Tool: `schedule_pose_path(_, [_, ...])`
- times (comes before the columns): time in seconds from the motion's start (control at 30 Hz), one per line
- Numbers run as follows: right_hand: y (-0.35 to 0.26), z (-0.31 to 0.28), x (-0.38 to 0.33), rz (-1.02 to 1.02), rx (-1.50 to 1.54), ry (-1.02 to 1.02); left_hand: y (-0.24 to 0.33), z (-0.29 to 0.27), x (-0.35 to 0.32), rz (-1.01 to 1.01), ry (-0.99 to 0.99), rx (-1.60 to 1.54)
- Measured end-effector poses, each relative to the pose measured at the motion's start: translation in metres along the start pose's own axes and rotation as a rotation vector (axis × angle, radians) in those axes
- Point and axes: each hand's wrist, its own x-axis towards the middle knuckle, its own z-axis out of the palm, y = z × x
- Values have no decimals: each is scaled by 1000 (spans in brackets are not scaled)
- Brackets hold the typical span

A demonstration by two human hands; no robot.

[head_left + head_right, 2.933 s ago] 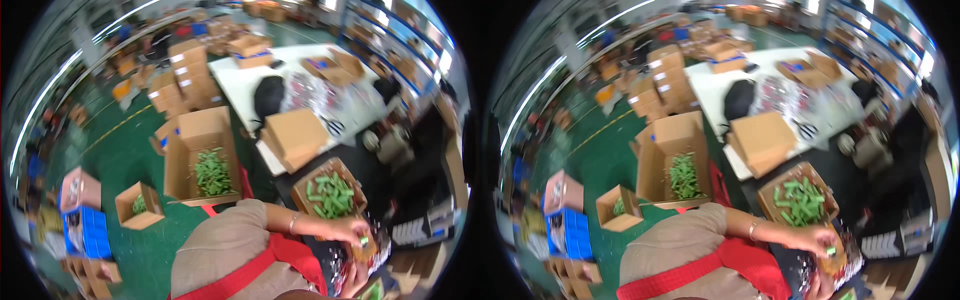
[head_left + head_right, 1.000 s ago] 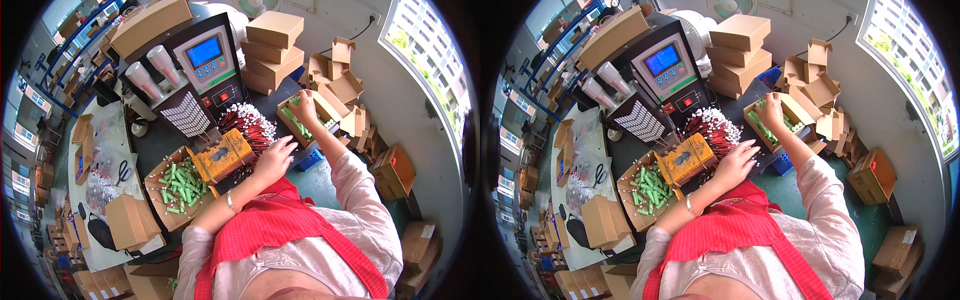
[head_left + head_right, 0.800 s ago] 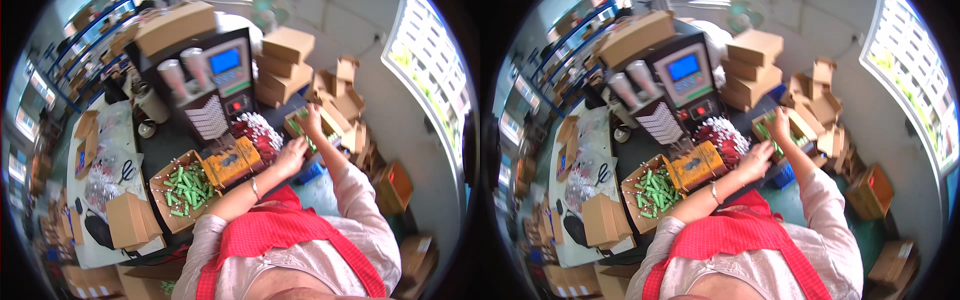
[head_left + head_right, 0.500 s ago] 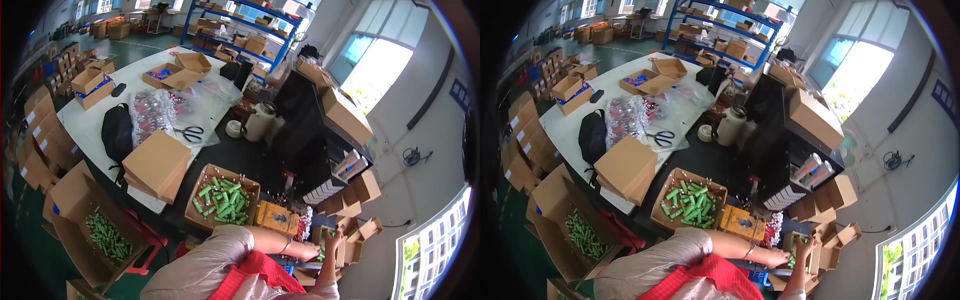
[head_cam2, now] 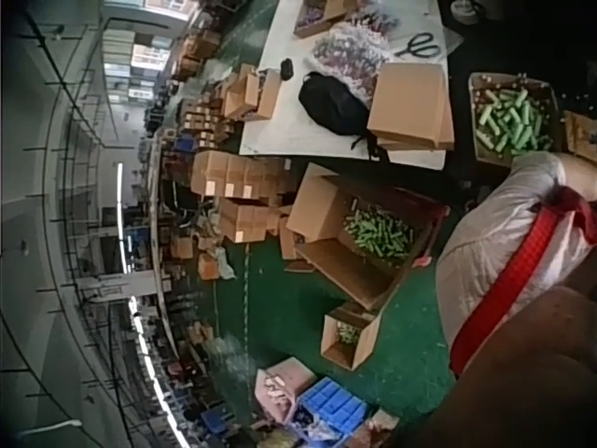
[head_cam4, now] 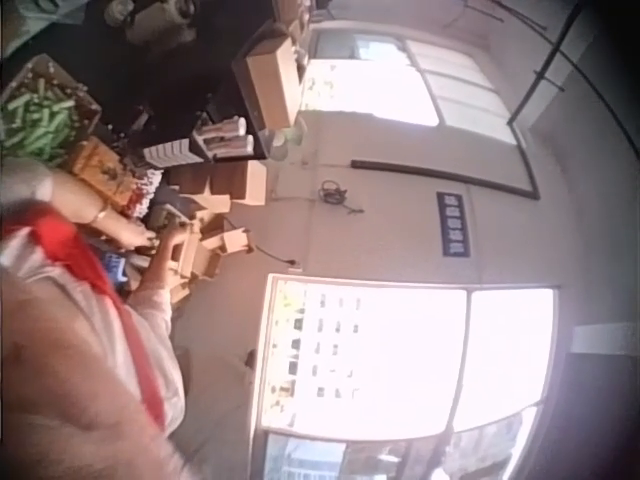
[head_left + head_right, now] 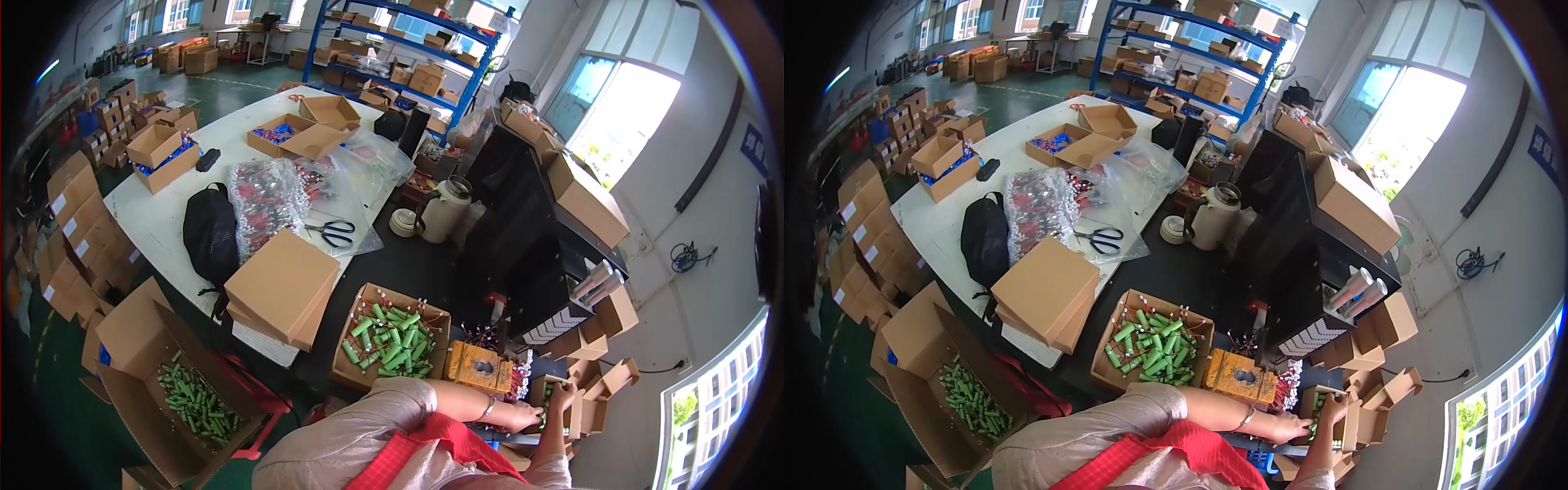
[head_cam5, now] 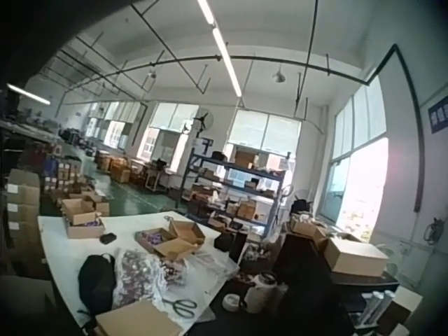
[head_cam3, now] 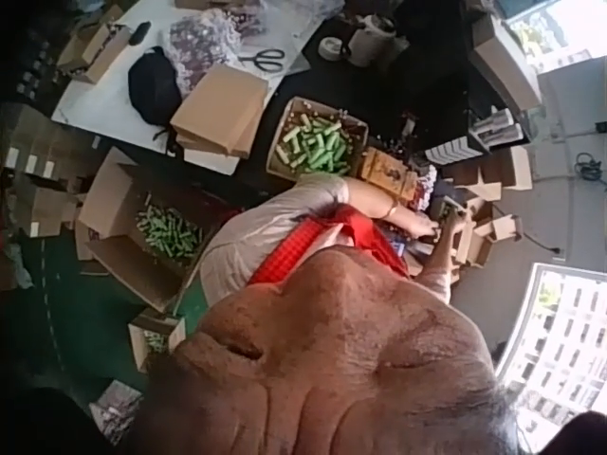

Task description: The person assembles battery packs by taking battery cells, spot welding connector wires to them with a spot welder, and placing the assembled packs into a box.

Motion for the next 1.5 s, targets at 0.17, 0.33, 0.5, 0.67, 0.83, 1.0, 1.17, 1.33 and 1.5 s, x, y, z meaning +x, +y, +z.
schedule_pose_path(0.17, [-8, -8, 4, 9, 17, -112, -2, -1, 0, -28, -83, 12])
schedule_pose_path(0.33, [-11, -23, 9, -14, 110, -186, -7, -7, 1, 14, 33, -213])
schedule_pose_path(0.5, [-70, -75, -6, -25, 309, -421, -6, -15, 15, -191, 568, -459])
schedule_pose_path(0.67, [-153, -158, -43, -74, 172, -898, 2, -22, 23, -96, 510, -569])
schedule_pose_path(0.83, [-173, -191, -63, -166, 94, -967, 41, -33, 6, -150, 315, -1281])
schedule_pose_path(1.0, [-132, -161, -74, -274, 388, -836, 42, -36, -3, -330, 187, -1756])
schedule_pose_path(1.17, [-138, -144, -59, -463, 467, -741, 50, -60, -41, -538, 183, -1881])
schedule_pose_path(1.33, [-152, -118, -46, -439, 265, -727, 55, -59, -94, -709, 91, -1794])
schedule_pose_path(1.5, [-129, -62, -39, -709, 191, -721, 61, -45, -136, -605, 93, -1751])
